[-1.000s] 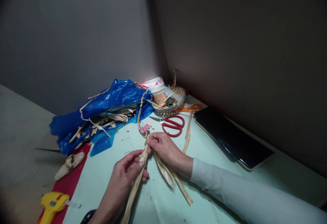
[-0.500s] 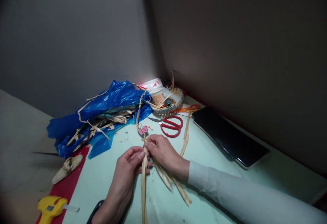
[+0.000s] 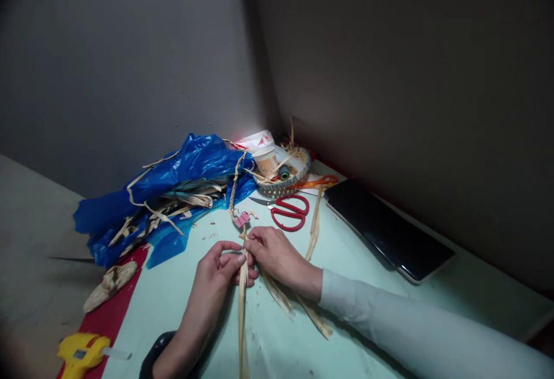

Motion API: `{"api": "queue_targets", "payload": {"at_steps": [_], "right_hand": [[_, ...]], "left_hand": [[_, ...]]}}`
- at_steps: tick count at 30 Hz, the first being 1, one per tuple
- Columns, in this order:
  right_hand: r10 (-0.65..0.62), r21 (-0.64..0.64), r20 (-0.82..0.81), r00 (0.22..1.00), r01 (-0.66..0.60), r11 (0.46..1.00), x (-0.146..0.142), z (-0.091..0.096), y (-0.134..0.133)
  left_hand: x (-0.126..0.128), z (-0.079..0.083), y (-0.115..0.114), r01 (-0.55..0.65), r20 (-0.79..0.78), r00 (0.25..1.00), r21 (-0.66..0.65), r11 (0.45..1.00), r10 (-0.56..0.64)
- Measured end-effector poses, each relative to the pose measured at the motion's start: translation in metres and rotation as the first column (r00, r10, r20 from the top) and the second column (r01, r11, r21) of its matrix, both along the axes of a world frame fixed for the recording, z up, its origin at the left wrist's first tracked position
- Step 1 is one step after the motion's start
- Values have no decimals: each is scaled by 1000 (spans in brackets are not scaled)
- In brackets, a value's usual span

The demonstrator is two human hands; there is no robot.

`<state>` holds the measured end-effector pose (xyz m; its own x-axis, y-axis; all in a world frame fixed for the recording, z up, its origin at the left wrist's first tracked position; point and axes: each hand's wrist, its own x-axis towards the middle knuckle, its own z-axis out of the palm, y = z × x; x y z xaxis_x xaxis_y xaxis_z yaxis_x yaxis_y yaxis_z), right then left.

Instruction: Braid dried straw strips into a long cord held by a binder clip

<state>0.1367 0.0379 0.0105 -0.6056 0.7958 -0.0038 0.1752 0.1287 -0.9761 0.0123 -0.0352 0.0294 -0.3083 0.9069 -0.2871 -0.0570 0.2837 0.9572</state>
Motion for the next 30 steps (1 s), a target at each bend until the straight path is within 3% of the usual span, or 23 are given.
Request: {"api": "queue_targets", "payload": {"at_steps": [9, 14, 19, 26, 30], "right_hand": [[53, -144, -123, 991, -71, 987, 0, -1, 1], [55, -65, -27, 998, -57, 996, 3, -1, 7], [46, -123, -26, 999, -49, 991, 0, -4, 8], [52, -52, 45, 998, -49, 997, -1, -3, 9], [60, 3, 89, 994, -61, 998, -3, -9, 13]], "left_hand": [[-3, -2, 7, 85, -169, 983, 41, 996, -77], [-8, -8, 6, 53, -250, 968, 80, 995, -31], [-6, -9, 1, 14, -388, 921, 105, 994, 28], [-6, -5, -1, 11, -356, 934, -21, 1000, -18], [-5, -2, 2, 10, -474, 880, -19, 1000, -18]]}}
